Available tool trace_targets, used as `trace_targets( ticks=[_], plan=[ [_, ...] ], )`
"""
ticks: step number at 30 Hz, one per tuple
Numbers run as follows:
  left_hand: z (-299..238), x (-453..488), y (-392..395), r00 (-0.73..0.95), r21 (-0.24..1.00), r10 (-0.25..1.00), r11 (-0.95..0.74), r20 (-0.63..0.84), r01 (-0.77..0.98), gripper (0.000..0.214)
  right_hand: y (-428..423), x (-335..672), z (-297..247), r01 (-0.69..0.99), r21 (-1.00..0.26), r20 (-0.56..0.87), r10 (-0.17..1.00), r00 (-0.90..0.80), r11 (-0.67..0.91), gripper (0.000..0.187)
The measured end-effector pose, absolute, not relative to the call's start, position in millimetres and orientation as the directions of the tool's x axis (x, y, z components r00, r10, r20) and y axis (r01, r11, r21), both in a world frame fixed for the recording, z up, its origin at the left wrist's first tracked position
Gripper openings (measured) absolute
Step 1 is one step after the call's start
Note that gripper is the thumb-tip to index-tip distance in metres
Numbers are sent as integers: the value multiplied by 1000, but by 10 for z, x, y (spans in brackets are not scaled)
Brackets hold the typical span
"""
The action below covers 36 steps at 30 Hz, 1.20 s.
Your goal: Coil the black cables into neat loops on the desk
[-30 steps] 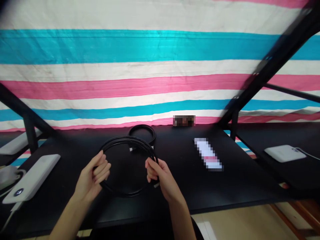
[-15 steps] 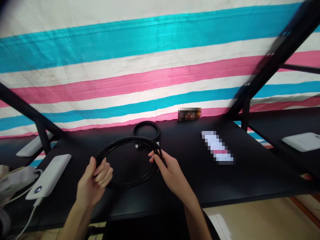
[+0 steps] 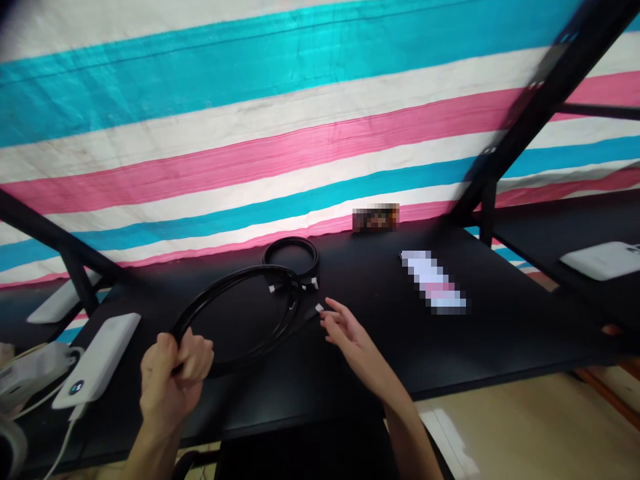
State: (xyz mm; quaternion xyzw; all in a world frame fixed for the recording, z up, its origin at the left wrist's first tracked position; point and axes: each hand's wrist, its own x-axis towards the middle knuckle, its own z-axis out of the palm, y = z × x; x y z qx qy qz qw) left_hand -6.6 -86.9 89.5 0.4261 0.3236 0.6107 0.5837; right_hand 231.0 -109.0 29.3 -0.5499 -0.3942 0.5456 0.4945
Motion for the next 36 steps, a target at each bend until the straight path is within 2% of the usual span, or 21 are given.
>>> trace_targets(
  ticks=[3,5,10,16,19,22,26,30,34,36],
  plan=[
    [950,-20,-905,39,868,996,-46,76,-494,57,-1160,2111,189,-334,-915,-255,966,46,-226,74],
    [978,-1,-919,69,831,997,6,39,-557,59,-1184,1948,172,-449,-858,-285,959,8,-251,81],
    [985,-8,-920,174,728,984,150,-43,-669,61,-1165,1758,244,-631,-758,-253,966,53,-164,72],
    [887,-12,-931,278,671,949,305,-151,-676,63,-1183,1891,336,-604,-785,-208,977,44,-140,52],
    [824,12,-919,411,671,887,438,-212,-598,63,-1231,1857,337,-541,-826,-240,967,83,-159,47],
    [743,-1,-880,493,697,825,525,-276,-488,58,-1270,1784,300,-520,-836,-297,941,163,-174,26],
    [584,-87,-836,398,806,879,427,-262,-410,48,-1284,1748,278,-511,-837,-323,931,169,-198,34],
    [442,-159,-849,182,964,967,210,-180,-164,26,-1264,1765,350,-319,-914,-306,942,138,-250,32],
    [399,-210,-863,82,995,994,72,-77,62,20,-1242,1758,446,-152,-950,-294,944,153,-271,32],
    [418,-245,-859,98,992,995,6,-18,127,28,-1237,1738,473,-131,-956,-283,946,160,-264,32]
  ],
)
